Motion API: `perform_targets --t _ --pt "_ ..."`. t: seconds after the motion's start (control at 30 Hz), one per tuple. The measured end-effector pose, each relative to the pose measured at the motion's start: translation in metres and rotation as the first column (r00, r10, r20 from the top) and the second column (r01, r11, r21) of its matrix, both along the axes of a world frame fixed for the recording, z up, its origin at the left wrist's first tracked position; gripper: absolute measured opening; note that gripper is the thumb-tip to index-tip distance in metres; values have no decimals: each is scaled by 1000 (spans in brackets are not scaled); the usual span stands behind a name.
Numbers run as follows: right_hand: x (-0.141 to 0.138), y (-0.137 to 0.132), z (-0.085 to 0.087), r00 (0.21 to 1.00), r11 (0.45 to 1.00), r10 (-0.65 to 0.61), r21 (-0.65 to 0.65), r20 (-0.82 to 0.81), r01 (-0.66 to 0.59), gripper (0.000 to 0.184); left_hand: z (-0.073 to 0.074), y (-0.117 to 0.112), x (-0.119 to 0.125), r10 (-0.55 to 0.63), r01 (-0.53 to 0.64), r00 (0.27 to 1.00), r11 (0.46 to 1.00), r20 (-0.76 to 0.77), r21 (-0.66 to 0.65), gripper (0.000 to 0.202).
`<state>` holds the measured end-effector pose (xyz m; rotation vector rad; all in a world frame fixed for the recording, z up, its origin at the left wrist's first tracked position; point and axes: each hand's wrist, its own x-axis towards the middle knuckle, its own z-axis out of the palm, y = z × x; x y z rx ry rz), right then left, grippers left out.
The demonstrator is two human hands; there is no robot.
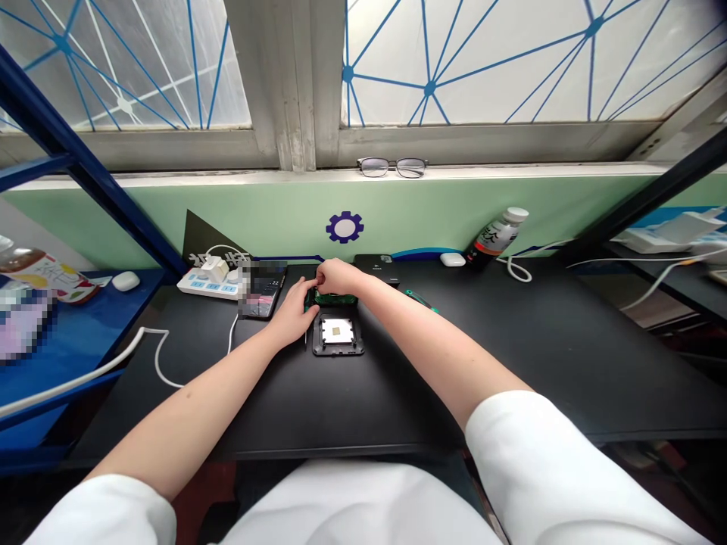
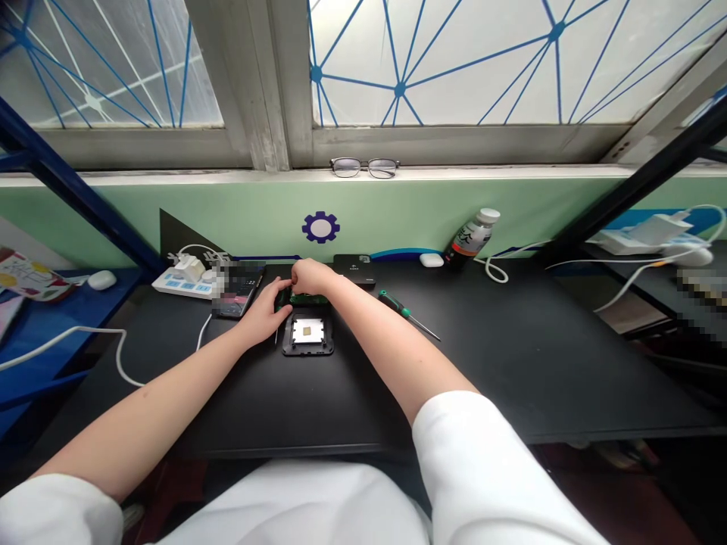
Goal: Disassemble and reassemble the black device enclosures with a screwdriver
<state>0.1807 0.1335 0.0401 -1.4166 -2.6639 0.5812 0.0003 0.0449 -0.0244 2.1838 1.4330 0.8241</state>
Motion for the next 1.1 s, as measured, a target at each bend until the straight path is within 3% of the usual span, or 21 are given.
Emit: perform_targets --t 0.27,0.43,0.53,0.63,0.8,0.87,0.93,1.0,1.07,1.1 --pt "-3 12 13 999 997 45 -67 -26 -46 15 1 0 0 25 -25 1000 1000 15 -11 56" --pt "7 8 30 994 993 33 -108 -108 -45 16 11 -6 2 26 -33 998 993 65 112 48" --pt "14 -5 41 977 994 15 -106 -213 -38 17 19 -12 4 48 -59 998 966 46 252 39" --pt "18 -31 50 895 983 12 -158 -446 -92 15 24 -20 5 119 -123 992 911 35 394 26" --pt "19 -76 54 814 967 -10 -213 -581 -140 9 22 -30 2 35 -97 993 794 115 600 20" --pt "27 -85 53 808 967 -12 -213 -590 -141 11 20 -32 1 10 -71 995 793 104 605 19" --pt "42 -88 52 818 985 -7 -143 -576 -92 18 19 -33 0 -13 -32 997 818 74 575 18" --pt "63 -91 50 829 993 -108 -89 -549 71 21 19 -34 1 -27 -3 999 839 46 543 20" --pt "85 -95 44 772 920 -391 -197 -501 339 27 20 -35 3 -37 23 999 853 17 521 24" --pt "93 -100 40 737 867 -492 -330 -463 372 27 20 -35 4 -51 43 999 858 2 513 26"
